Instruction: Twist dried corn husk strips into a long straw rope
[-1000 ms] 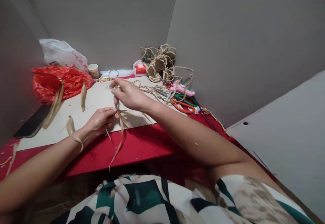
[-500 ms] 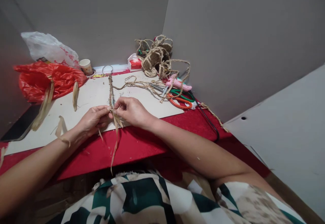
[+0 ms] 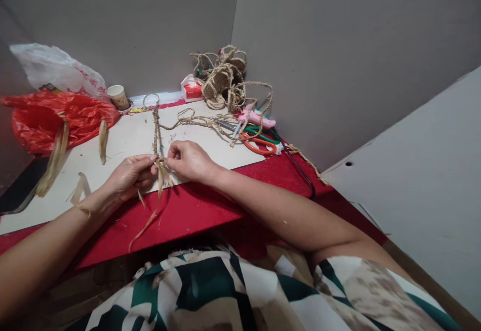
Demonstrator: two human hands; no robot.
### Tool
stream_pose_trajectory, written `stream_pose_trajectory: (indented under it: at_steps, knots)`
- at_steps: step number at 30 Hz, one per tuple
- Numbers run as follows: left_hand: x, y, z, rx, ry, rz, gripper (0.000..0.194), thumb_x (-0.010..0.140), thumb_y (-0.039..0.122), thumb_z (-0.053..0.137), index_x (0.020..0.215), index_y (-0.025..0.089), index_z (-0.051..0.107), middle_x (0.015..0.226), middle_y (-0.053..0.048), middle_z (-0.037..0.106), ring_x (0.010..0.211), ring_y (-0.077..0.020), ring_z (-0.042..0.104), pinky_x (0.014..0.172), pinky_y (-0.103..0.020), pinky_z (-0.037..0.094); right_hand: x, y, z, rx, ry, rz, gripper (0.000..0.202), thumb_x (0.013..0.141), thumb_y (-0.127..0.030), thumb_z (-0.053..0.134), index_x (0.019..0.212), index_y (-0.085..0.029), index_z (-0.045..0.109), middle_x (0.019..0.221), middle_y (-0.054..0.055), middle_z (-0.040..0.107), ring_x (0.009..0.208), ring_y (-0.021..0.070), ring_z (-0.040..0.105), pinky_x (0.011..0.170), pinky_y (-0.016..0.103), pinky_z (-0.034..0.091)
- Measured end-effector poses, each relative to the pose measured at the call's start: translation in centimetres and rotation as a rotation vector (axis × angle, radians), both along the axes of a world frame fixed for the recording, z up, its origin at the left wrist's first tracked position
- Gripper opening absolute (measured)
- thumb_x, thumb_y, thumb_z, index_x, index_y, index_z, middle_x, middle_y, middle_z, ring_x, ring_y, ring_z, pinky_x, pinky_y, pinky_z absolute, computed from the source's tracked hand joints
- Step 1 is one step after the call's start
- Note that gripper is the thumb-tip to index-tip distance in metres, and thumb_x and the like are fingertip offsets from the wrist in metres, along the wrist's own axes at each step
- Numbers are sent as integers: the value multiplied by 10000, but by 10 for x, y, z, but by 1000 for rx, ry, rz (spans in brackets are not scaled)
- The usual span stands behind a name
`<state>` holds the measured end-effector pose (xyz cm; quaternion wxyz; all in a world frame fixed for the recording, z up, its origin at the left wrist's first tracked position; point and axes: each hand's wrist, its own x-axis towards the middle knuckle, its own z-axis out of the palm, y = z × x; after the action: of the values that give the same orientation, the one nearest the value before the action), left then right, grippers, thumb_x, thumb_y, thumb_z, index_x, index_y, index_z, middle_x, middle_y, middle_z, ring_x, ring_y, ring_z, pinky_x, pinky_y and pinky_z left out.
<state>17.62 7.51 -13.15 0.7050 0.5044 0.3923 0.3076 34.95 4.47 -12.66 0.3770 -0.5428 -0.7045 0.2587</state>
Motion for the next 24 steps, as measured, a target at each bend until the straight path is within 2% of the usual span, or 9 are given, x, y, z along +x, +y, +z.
stream_pose_trajectory:
  at_steps: [2,5,8,11,14,18,24]
  knots:
    - [1,0,-1,4,2,14,306,712,359,693,552,132,564,364,81,290,313,-7,158,333,-160,111,0,-1,0,22,4,3,69,745,-202,582,733,-136,598,570,-34,504,538,82,436,534,208,303]
    - [1,0,-1,10,11,8,300,715,359,689,555,133,574,356,83,284,310,-8,168,334,-157,120,0,-2,-1,41,-5,26,143,773,-253,594,844,-143,652,567,-37,513,539,85,443,546,210,309]
    - [1,-1,-1,4,29,-13,316,716,366,686,539,133,567,350,88,256,306,-9,171,331,-157,121,-1,-3,-1,79,-43,29,155,799,-264,579,802,-148,681,623,-6,580,582,94,477,577,219,329]
    - [2,-2,1,-2,23,-8,297,710,348,692,546,132,571,349,84,277,305,-10,175,327,-158,114,1,0,2,143,-4,36,122,790,-186,556,766,-134,664,717,23,635,662,107,520,643,231,368]
    - [3,-3,2,-11,12,5,278,706,324,695,552,128,572,360,75,326,303,-7,181,323,-157,109,4,5,7,45,172,57,93,775,-153,538,751,-122,621,695,22,623,638,103,523,629,228,392]
    - [4,-3,2,-19,-3,23,245,699,304,702,588,122,582,437,40,463,306,3,193,319,-157,110,7,7,11,-94,341,70,70,746,-196,581,735,-129,597,600,-18,561,565,87,479,571,218,383]
    - [2,-1,0,-22,-3,14,268,708,306,700,567,121,569,400,63,375,307,1,186,321,-153,124,3,-3,6,-153,458,118,152,687,-267,657,719,-123,621,637,-19,572,587,81,472,568,219,364]
